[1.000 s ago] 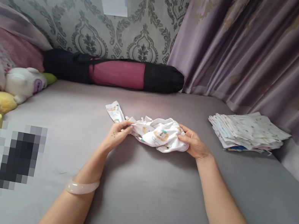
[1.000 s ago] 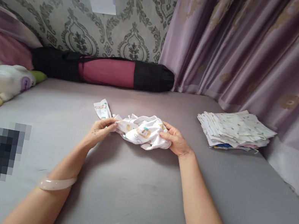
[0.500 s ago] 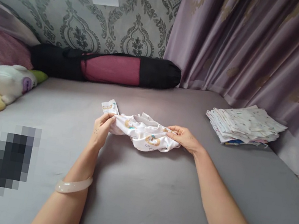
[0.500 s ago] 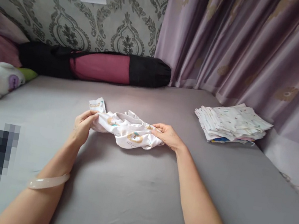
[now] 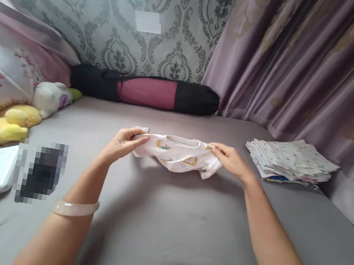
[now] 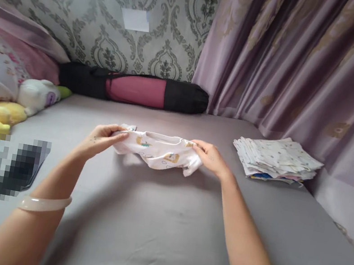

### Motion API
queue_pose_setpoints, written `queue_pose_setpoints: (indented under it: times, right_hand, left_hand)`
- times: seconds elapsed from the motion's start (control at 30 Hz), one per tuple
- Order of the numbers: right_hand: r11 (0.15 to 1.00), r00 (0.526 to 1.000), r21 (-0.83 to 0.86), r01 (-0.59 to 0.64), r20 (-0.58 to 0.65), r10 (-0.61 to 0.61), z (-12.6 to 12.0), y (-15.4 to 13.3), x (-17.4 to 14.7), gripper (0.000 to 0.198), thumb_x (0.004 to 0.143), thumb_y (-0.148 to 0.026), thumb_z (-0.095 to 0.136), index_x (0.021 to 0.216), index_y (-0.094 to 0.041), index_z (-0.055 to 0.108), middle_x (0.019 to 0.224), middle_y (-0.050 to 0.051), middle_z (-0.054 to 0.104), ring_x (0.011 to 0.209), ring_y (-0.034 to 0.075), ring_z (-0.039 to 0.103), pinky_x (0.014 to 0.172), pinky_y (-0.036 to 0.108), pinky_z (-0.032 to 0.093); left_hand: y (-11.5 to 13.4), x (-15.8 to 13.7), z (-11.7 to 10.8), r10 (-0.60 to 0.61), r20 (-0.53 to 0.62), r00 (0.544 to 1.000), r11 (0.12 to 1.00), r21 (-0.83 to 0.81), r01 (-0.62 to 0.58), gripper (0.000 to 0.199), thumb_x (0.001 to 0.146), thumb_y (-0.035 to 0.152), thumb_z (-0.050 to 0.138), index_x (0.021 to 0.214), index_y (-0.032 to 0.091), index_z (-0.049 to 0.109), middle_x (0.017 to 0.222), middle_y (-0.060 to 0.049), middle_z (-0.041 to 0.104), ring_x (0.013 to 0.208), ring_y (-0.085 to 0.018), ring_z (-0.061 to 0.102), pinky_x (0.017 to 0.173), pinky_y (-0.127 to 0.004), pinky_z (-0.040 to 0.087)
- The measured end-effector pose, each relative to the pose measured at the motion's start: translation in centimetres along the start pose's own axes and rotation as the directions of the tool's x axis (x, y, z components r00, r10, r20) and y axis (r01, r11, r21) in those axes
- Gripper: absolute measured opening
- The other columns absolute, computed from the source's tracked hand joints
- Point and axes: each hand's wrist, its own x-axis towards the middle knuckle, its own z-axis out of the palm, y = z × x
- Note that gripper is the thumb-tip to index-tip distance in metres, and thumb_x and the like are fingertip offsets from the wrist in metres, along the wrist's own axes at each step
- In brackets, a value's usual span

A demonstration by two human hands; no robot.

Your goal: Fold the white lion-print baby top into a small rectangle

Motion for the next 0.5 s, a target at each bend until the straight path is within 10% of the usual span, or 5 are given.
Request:
queue_pose_setpoints:
  times: [0.2,0.33,0.5]
  right_hand:
    - [0.928,0.976,-0.372,0.031,-0.189,-0.108,-5.8,-6.9,0.1,0.040,0.093,-0.045,0.053,0.126,-0.025,0.061,0.089,0.003,0.074,0.072,0.020,0.066,0.065,0.029,0.050]
    - [0.870,0.867,-0.480,0.114,-0.379,-0.323,-8.1,-10.4,0.7,0.035,0.094,-0.050,0.053,0.114,-0.025,0.066,0.091,0.004,0.074,0.080,0.023,0.067,0.069,0.032,0.049]
    - [0.843,0.839,-0.498,0.204,-0.354,-0.413,-9.1,-11.2,2.2,0.031,0.092,-0.055,0.056,0.094,-0.028,0.071,0.083,0.003,0.071,0.082,0.024,0.067,0.074,0.036,0.050]
  left_hand:
    - [6.8,1.4,-2.4,0.248,-0.101,0.963,0.953,0.203,-0.224,0.039,0.073,0.052,0.072,0.091,0.018,0.073,0.080,-0.003,0.067,0.073,-0.017,0.057,0.062,-0.025,0.046]
    - [10.6,2.8,-3.4,0.459,-0.252,0.852,0.869,0.327,-0.371,0.027,0.076,0.044,0.071,0.090,0.022,0.075,0.083,-0.002,0.065,0.079,-0.018,0.057,0.071,-0.030,0.048]
    - [12.5,4.4,-3.8,0.507,-0.251,0.824,0.794,0.507,-0.334,0.016,0.075,0.033,0.070,0.084,0.020,0.075,0.080,-0.001,0.061,0.079,-0.019,0.057,0.081,-0.035,0.046]
